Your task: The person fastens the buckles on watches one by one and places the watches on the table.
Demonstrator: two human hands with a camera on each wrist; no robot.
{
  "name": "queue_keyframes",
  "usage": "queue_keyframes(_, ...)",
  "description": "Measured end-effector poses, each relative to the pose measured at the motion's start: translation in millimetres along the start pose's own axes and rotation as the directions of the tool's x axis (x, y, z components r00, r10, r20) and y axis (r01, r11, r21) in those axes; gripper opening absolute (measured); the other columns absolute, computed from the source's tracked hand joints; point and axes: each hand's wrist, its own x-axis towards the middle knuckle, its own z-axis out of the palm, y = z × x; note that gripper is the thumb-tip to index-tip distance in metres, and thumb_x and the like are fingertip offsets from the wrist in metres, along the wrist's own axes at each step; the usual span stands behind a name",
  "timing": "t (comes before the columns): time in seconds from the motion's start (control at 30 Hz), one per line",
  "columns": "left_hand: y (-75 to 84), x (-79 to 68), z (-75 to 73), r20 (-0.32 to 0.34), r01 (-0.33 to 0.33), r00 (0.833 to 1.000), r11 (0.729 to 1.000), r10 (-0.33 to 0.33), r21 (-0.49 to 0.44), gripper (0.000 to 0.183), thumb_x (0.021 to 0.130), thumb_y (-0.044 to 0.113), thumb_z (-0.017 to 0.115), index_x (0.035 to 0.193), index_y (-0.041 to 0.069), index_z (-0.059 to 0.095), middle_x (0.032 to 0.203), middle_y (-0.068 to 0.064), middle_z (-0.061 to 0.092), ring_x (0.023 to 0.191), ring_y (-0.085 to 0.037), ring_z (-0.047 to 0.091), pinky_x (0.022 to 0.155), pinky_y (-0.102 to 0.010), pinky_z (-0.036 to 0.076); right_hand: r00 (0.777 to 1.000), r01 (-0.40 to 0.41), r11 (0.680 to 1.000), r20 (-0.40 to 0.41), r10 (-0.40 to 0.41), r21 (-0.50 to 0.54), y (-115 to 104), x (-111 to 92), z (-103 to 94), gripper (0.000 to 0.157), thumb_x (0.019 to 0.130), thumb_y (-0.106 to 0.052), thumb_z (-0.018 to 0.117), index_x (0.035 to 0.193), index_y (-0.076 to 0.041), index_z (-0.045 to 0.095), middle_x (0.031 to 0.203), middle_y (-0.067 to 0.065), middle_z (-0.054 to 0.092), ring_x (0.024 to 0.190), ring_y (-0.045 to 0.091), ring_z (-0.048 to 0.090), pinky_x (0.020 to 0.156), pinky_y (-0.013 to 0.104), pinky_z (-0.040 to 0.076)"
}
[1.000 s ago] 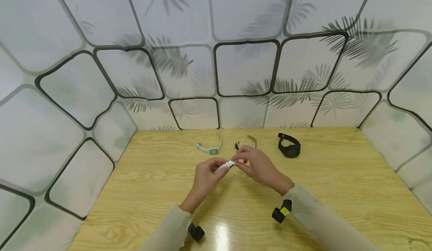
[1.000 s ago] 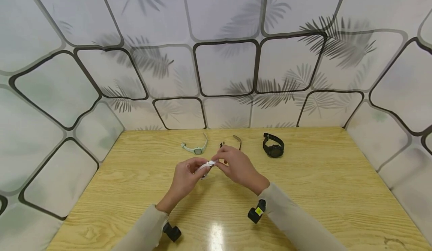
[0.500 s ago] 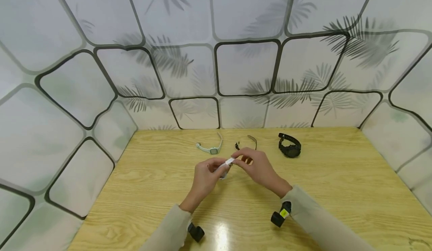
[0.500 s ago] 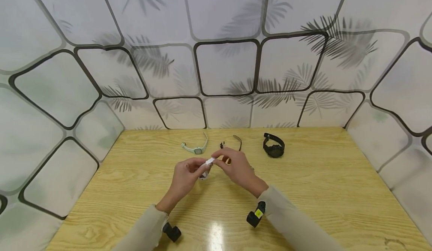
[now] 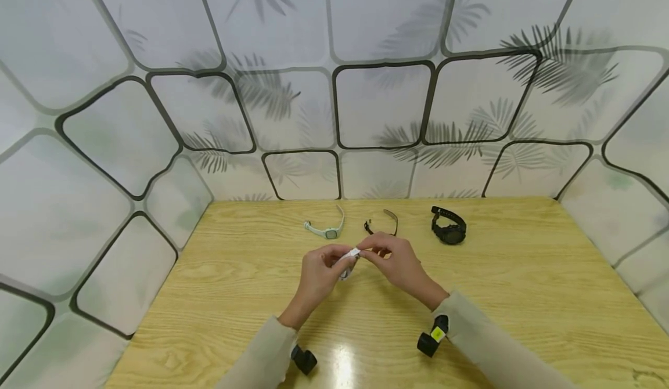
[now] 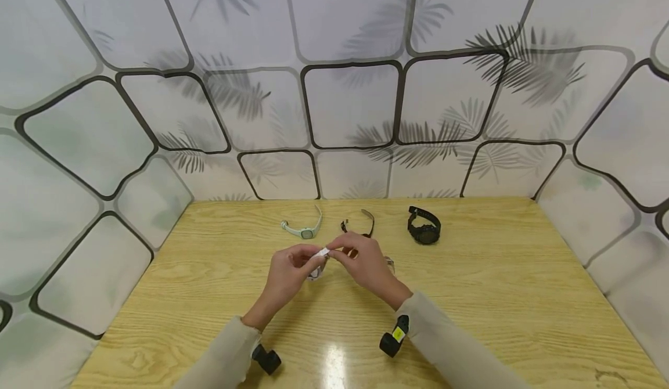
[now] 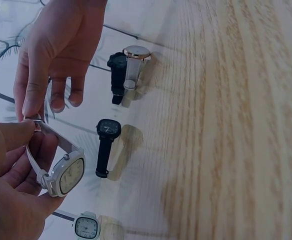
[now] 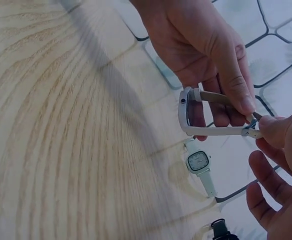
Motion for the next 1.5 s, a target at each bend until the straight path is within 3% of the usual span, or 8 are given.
queue_keyframes(0.27,1.8,1.7,0.3,-0.029,0.040,0.999,0.997,-0.042,-0.063,0.014,0.094,0.014,0.077,0.105,0.006,0.079,0.094,-0.009,0.078,0.081,-0.031,0.074,0.064,-0.021,0.056,0.991,-0.130,0.986,0.039,0.126,0.105,0.0,-6.9,3.1,0.031,0.097,-0.031,0.073,0.127,-0.022,0.074,0.118,-0.005,0.074,0.090,0.012,0.070,0.077,0.032,0.058)
queue_keyframes(0.5,2.7,3.2,1.2,-0.033,0.076,0.996,0.993,-0.080,-0.093,0.016,0.094,0.008,0.076,0.108,0.001,0.078,0.094,-0.014,0.077,0.084,-0.036,0.075,0.071,-0.045,0.061,0.989,-0.145,0.979,0.016,0.144,0.145,-1.2,-7.9,7.5,0.032,0.099,-0.030,0.071,0.129,-0.020,0.072,0.114,-0.002,0.075,0.093,0.016,0.071,0.080,0.034,0.059)
queue_keyframes(0.67,11.4,1.4,-0.9,-0.023,0.103,0.994,0.993,-0.105,-0.064,0.013,0.093,0.005,0.076,0.105,-0.001,0.078,0.092,-0.016,0.077,0.083,-0.038,0.075,0.069,-0.029,0.061,0.988,-0.153,0.976,0.003,0.154,0.152,-5.1,-6.4,7.4,0.028,0.101,-0.023,0.069,0.126,-0.012,0.073,0.115,0.004,0.074,0.089,0.027,0.072,0.075,0.031,0.058)
queue_keyframes(0.73,10.7,0.9,-2.5,-0.010,0.094,0.995,0.994,-0.095,-0.051,0.013,0.092,0.009,0.078,0.104,0.003,0.079,0.092,-0.012,0.077,0.082,-0.033,0.075,0.068,-0.021,0.058,0.988,-0.156,0.978,0.009,0.156,0.140,-4.7,-5.2,5.8,0.027,0.102,-0.024,0.067,0.125,-0.011,0.074,0.114,0.003,0.074,0.087,0.026,0.072,0.073,0.030,0.058)
queue_keyframes(0.87,4.3,1.3,-4.7,0.010,0.079,0.997,0.997,-0.079,-0.021,0.012,0.092,0.017,0.080,0.102,0.009,0.080,0.093,-0.006,0.078,0.083,-0.023,0.075,0.071,-0.023,0.059,0.989,-0.144,0.982,0.053,0.139,0.125,-1.8,-2.4,0.9,0.024,0.102,-0.031,0.067,0.120,-0.017,0.076,0.108,-0.004,0.074,0.085,0.021,0.071,0.073,0.031,0.058)
queue_keyframes(1.2,4.5,-0.1,-4.3,0.022,0.070,0.997,0.997,-0.069,-0.016,0.010,0.090,0.006,0.079,0.100,0.003,0.079,0.095,-0.012,0.077,0.086,-0.030,0.075,0.072,-0.019,0.057,0.983,-0.120,0.990,0.150,0.107,0.080,-2.7,2.3,-5.3,0.020,0.100,-0.030,0.070,0.116,-0.020,0.077,0.104,-0.004,0.075,0.085,0.030,0.072,0.072,0.031,0.059)
queue_keyframes(1.37,5.2,0.7,-3.9,0.025,0.022,0.999,0.999,-0.023,0.024,0.010,0.090,-0.002,0.077,0.100,-0.004,0.076,0.095,-0.017,0.076,0.085,-0.036,0.075,0.073,-0.033,0.061,0.982,-0.126,0.991,0.147,0.117,0.053,-3.5,2.3,-7.2,0.017,0.099,-0.029,0.071,0.114,-0.022,0.077,0.104,-0.007,0.074,0.085,0.020,0.071,0.073,0.033,0.059)
queue_keyframes(1.5,4.0,0.5,-5.9,0.034,-0.027,0.999,0.999,0.026,0.027,0.010,0.089,0.001,0.079,0.099,-0.002,0.077,0.094,-0.014,0.077,0.085,-0.033,0.075,0.076,-0.042,0.061,0.983,-0.116,0.993,0.147,0.109,0.034,-4.2,2.6,-8.5,0.014,0.098,-0.027,0.072,0.111,-0.024,0.078,0.104,-0.009,0.074,0.084,0.012,0.068,0.073,0.034,0.058)
